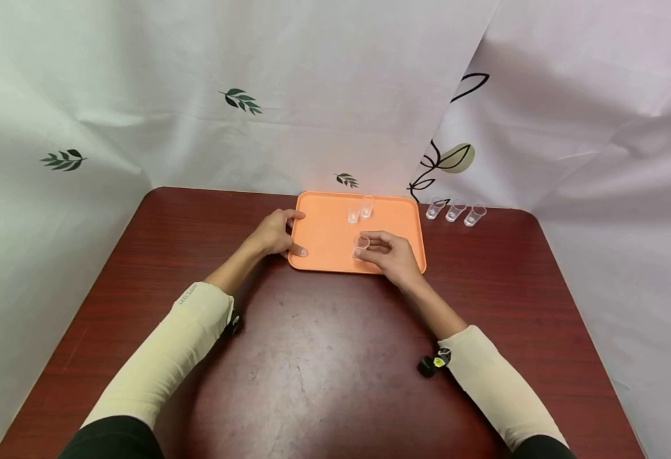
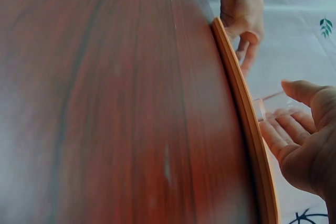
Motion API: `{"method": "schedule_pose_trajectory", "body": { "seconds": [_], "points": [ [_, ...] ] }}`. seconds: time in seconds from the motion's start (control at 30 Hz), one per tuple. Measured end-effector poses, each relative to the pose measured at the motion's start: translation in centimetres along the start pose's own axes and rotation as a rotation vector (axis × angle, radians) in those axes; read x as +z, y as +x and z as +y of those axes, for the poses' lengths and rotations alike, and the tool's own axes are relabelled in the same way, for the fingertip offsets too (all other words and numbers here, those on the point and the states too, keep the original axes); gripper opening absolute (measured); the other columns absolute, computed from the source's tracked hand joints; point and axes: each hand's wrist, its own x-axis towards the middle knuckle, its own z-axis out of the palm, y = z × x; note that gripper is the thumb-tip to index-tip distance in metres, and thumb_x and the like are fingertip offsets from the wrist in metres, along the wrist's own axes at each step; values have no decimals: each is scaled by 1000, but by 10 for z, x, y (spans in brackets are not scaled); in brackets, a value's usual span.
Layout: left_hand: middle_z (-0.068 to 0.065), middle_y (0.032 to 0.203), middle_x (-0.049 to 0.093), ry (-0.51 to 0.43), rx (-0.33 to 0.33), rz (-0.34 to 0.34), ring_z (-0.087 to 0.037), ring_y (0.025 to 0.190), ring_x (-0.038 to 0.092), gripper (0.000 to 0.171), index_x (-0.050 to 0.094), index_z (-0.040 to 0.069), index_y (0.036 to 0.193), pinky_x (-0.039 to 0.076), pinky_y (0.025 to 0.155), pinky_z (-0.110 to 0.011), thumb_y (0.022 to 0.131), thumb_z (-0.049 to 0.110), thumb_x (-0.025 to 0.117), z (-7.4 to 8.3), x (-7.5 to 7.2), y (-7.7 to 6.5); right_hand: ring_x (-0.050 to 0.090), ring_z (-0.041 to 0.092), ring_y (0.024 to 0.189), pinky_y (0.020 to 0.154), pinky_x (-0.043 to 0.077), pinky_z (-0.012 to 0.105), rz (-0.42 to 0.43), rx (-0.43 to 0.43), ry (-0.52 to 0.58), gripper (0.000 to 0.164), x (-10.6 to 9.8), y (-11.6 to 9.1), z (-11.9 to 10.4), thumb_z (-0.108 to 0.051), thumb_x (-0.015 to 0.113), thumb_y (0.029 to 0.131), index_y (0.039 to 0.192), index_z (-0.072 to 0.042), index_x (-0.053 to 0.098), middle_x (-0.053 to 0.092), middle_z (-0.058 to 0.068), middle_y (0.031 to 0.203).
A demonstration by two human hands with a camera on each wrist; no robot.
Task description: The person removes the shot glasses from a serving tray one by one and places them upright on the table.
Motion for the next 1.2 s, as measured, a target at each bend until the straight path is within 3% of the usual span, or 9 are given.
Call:
{"method": "schedule_pose_trajectory", "body": {
  "seconds": [0.4,0.67,0.97,1.2],
  "points": [
    [-23,145,50,4,-22,-2,-26,85,69,98,52,10,168,70,65,-33,83,-1,100,1,0,1,80,2,99,91,69,21,71,36,28,47,-33,-10,2,-4,89,96,140,6,75,79,28,131],
    [-23,146,50,12,-17,-4,-26,86,68,97,52,10,168,70,64,-33,84,0,100,1,0,0,80,1,101,91,69,21,142,82,46,48,-53,-18,9,-6,90,96,140,5,75,83,9,122],
    [-23,145,50,12,-6,-5,-25,83,68,97,52,10,168,70,64,-33,84,0,100,1,-1,0,78,-3,102,89,67,15,219,40,19,49,-78,-23,12,-8,89,98,141,8,72,81,-14,109],
    [-23,145,51,5,-12,-6,-26,86,69,97,52,10,168,70,65,-33,84,0,100,1,0,0,78,-3,100,90,65,13,291,1,30,48,-100,-24,14,-3,88,98,140,12,71,83,-18,104]
  ]
}}
